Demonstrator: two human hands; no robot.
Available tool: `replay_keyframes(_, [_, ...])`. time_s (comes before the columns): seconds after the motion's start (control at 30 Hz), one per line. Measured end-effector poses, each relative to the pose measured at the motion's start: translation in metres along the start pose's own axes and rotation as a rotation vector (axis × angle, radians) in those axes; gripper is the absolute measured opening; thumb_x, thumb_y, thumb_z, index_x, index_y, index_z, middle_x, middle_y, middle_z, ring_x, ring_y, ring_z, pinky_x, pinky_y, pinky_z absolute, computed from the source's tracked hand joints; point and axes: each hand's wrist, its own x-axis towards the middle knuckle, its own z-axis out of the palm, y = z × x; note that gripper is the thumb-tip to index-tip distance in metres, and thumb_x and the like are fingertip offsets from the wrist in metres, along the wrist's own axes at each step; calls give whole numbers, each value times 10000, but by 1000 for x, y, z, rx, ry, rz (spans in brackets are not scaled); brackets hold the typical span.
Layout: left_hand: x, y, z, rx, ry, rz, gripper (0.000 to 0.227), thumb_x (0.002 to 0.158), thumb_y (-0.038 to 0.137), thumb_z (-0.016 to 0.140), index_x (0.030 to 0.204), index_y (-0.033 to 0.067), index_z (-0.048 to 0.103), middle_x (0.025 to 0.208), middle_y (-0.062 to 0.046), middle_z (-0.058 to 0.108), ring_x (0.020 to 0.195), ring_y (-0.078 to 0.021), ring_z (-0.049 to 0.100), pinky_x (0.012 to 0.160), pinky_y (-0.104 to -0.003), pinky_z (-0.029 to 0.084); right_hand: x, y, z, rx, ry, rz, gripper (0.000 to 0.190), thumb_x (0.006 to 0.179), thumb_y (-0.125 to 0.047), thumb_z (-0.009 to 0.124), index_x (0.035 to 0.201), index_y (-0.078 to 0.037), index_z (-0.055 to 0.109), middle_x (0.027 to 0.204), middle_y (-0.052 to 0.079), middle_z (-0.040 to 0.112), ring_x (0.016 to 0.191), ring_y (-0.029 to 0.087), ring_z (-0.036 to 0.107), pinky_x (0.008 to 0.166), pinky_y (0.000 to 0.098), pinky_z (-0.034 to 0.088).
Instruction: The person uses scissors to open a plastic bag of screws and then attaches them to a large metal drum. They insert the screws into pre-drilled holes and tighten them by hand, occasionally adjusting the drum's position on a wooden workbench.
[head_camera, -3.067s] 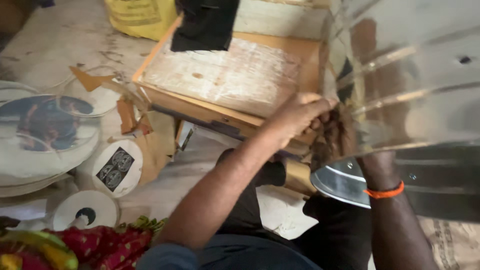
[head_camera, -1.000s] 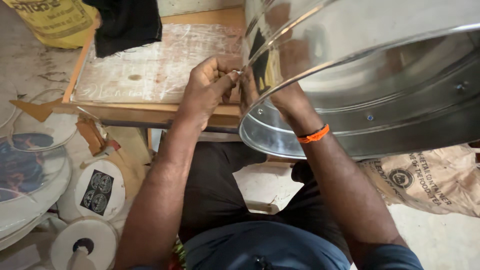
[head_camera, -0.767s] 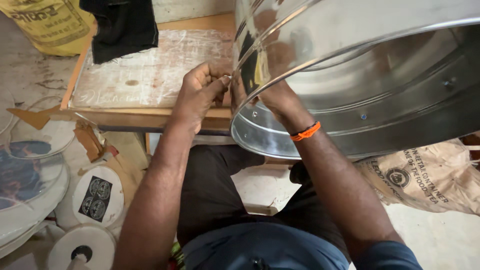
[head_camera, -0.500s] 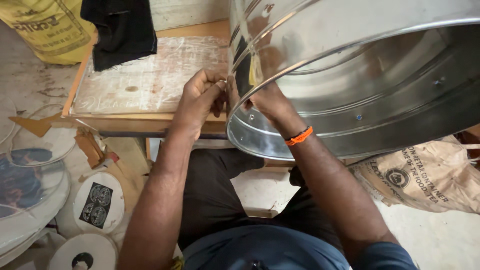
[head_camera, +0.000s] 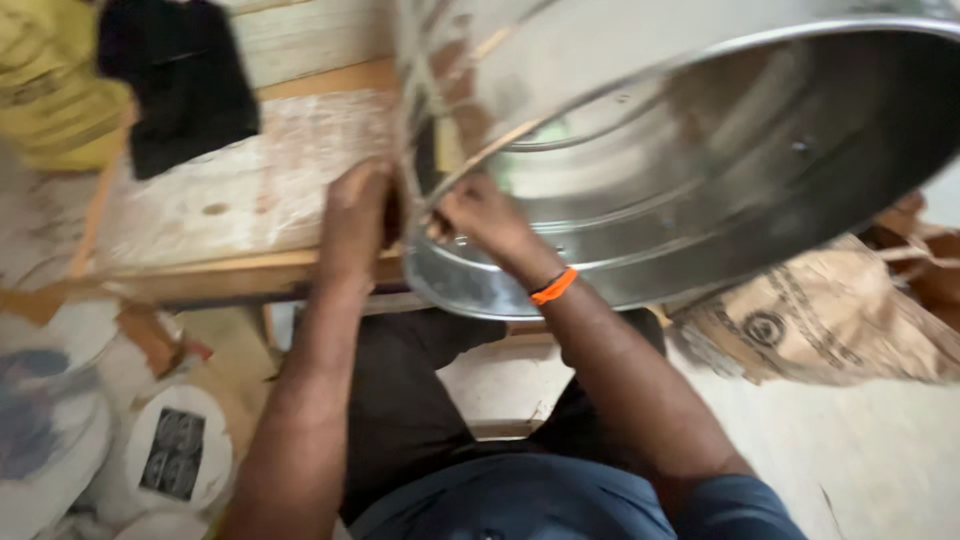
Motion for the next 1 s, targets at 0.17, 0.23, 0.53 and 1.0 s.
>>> replay_keyframes(0.17, [8,-12,-20,62,40,170,332,1145,160,528,845,28,474,792,39,352,723,-96,346,600,-281,333,-62,-22,-1,21,-111,-139,219,1053,-300,545,1137,-113,622,841,-14,658,704,53,596,600,218,501])
replay_keyframes(0.23, [-3,-8,-25,-108,33,105,258,1120,226,523,1124,42,704,979,-34,691,812,-121,657,672,-266,540,-100,-28,-13,-41,-110,-162,182,1103,-259,591,1076,-81,619,860,-12,601,749,60,557,645,228,484])
replay_keyframes(0.53, [-11,10,-18,-62,20,91,262,1081,186,586,1161,-33,705,986,-50,701,796,-112,650,669,-258,542,-239,6,-121,-224,520,2,147,1047,-147,618,1056,-21,694,848,29,678,770,88,638,702,243,542])
replay_keyframes(1.0, [-19,41,-4,94,81,283,258,1056,142,551,816,70,614,712,36,549,576,-70,472,514,-237,350,-227,21,-182,-522,989,98,242,1088,-181,521,1223,18,499,835,160,668,633,207,680,542,341,558])
